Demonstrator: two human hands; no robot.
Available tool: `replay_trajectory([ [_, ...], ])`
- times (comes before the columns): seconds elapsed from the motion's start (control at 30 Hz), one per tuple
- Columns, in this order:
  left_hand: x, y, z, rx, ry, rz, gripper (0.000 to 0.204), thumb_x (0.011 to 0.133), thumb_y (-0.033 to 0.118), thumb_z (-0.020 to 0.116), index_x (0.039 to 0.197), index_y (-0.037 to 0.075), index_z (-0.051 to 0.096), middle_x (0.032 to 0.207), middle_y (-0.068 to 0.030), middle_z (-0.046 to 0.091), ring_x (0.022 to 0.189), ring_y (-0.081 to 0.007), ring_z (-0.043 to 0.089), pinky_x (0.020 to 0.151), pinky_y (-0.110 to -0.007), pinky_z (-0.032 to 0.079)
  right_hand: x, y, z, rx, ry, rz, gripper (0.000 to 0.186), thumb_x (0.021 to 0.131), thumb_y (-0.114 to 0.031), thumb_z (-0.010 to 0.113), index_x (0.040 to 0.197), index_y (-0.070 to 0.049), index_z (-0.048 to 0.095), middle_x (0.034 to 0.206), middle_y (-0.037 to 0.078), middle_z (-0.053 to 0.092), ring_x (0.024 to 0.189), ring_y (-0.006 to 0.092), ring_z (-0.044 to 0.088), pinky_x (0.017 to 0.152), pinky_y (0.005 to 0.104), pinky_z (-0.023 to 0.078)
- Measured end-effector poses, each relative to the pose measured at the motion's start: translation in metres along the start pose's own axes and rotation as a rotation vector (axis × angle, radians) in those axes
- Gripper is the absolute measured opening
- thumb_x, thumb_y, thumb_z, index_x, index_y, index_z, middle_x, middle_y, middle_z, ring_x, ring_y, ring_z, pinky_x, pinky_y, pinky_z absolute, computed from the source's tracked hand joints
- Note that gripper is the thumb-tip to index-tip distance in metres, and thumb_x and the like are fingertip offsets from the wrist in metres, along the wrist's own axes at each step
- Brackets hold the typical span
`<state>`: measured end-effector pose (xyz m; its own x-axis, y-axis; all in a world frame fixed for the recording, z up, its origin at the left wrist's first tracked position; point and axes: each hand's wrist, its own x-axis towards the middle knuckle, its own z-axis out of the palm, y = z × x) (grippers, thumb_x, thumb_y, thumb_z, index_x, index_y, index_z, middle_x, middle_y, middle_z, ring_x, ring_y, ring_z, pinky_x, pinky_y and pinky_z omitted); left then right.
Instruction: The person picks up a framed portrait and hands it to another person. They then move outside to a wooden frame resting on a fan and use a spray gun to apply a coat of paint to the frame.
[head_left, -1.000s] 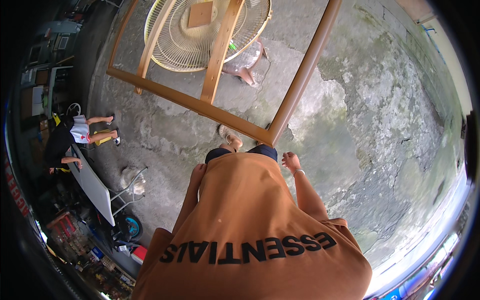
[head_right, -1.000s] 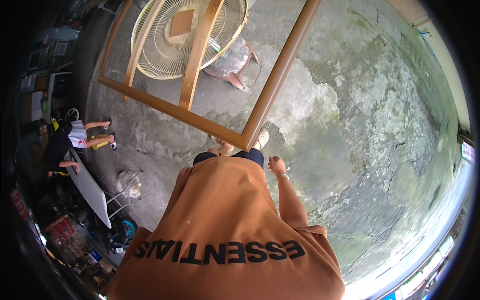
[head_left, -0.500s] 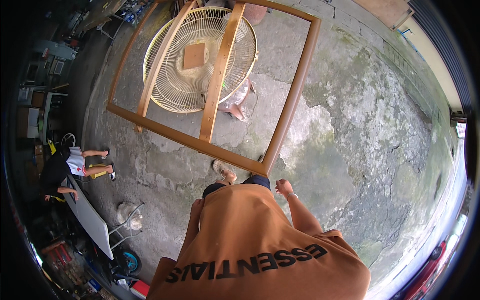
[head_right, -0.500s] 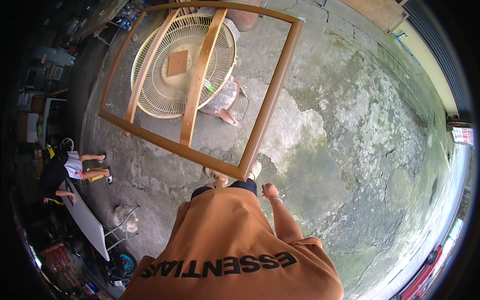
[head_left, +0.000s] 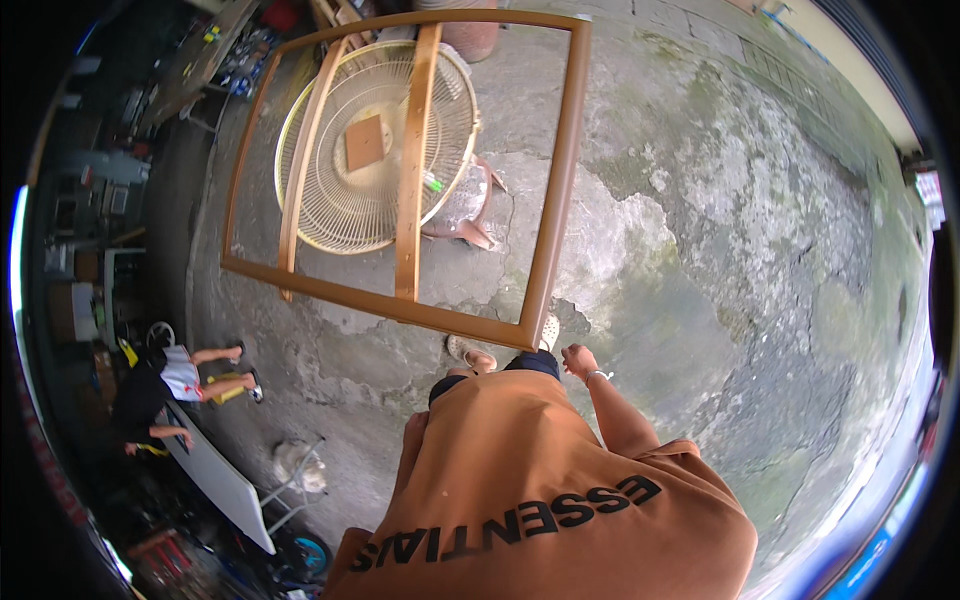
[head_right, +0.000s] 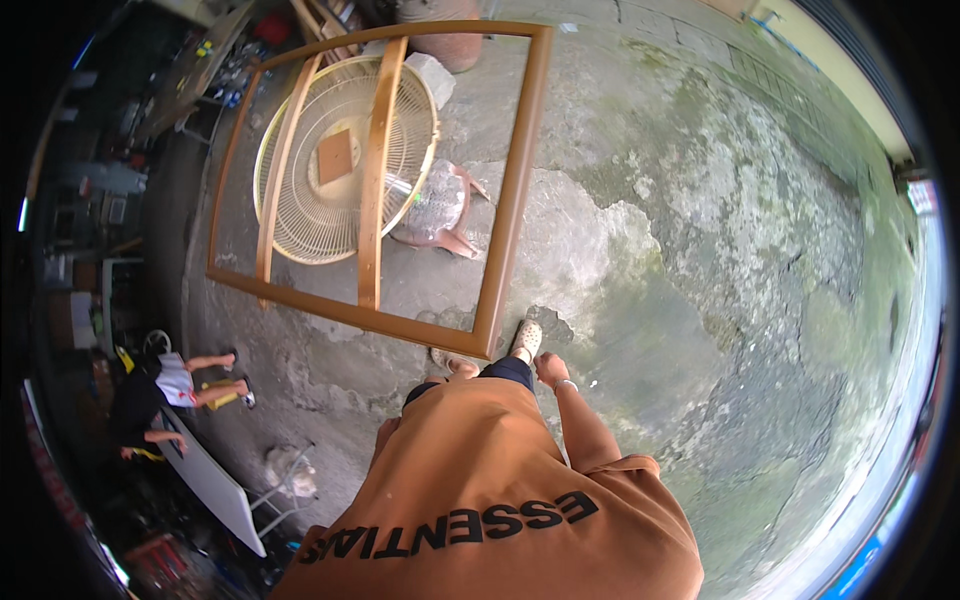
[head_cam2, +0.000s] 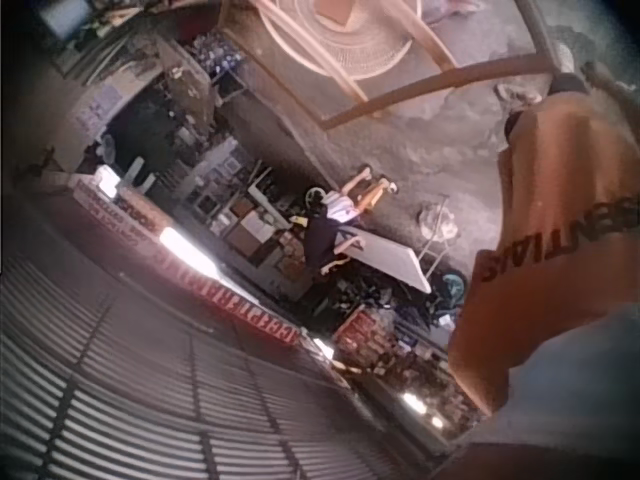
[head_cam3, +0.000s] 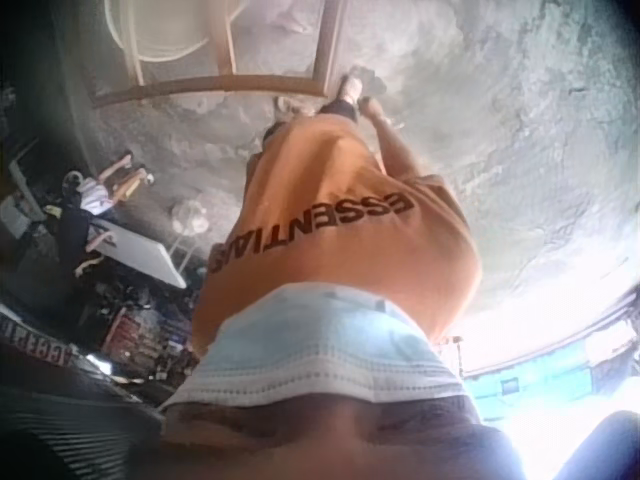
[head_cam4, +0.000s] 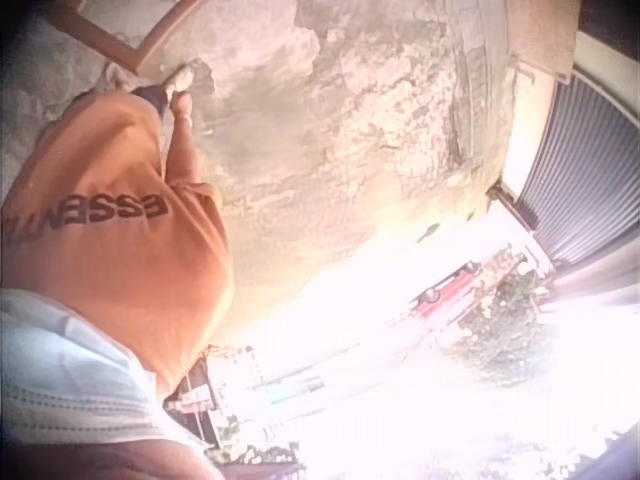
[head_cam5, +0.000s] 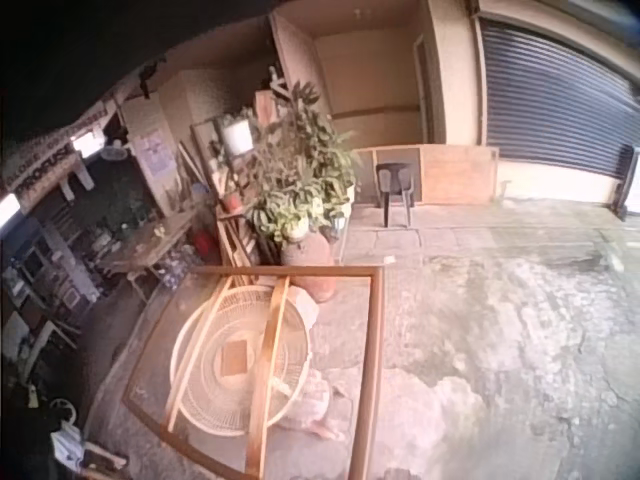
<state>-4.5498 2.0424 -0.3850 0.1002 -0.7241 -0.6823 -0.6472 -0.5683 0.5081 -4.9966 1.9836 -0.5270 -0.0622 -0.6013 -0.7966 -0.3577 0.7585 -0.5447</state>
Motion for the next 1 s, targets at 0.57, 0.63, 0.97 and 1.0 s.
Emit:
replay_trajectory([
  [0.57, 0.027, 0.073, -0.055, 0.288, -0.109, -0.027, 0.038, 0.095, 0.034, 0.05, 0.099, -0.001, 0.063, 0.088, -0.0123, 0.066, 0.082, -0.0186, 0.061, 0.074, -0.032, 0.047, -0.025, 0.065, 0.077, 0.258, 0.162, 0.186, 0.037, 0.086, -0.032, 0.053, 0.099, 0.001, 0.065, 0.086, 0.019, 0.069, 0.084, 0.0294, 0.067, 0.08, 0.0383, 0.05],
  [0.63, 0.024, 0.109, -0.043, 0.254, -0.111, -0.009, 0.037, 0.095, 0.033, 0.05, 0.101, -0.001, 0.062, 0.089, -0.0106, 0.066, 0.082, -0.0179, 0.061, 0.075, -0.032, 0.047, -0.024, 0.09, 0.084, 0.277, 0.179, 0.202, 0.035, 0.085, -0.029, 0.053, 0.095, 0.002, 0.066, 0.079, 0.017, 0.068, 0.071, 0.0253, 0.068, 0.071, 0.0354, 0.052],
  [0.97, 0.032, 0.096, -0.044, 0.21, -0.054, -0.046, 0.036, 0.094, 0.032, 0.053, 0.104, -0.001, 0.063, 0.093, -0.0125, 0.067, 0.085, -0.0191, 0.063, 0.077, -0.032, 0.049, -0.05, 0.106, 0.093, 0.547, -0.034, 0.307, 0.027, 0.09, -0.021, 0.053, 0.095, 0.004, 0.061, 0.07, 0.012, 0.065, 0.051, 0.0182, 0.061, 0.043, 0.0292, 0.048],
  [1.0, 0.033, 0.088, -0.047, 0.201, -0.051, -0.036, 0.036, 0.093, 0.032, 0.053, 0.104, -0.001, 0.063, 0.093, -0.0127, 0.068, 0.085, -0.0191, 0.063, 0.077, -0.032, 0.049, -0.048, 0.099, 0.089, 0.538, -0.039, 0.293, 0.026, 0.09, -0.021, 0.052, 0.095, 0.004, 0.06, 0.07, 0.011, 0.065, 0.051, 0.0182, 0.061, 0.044, 0.0291, 0.048],
])
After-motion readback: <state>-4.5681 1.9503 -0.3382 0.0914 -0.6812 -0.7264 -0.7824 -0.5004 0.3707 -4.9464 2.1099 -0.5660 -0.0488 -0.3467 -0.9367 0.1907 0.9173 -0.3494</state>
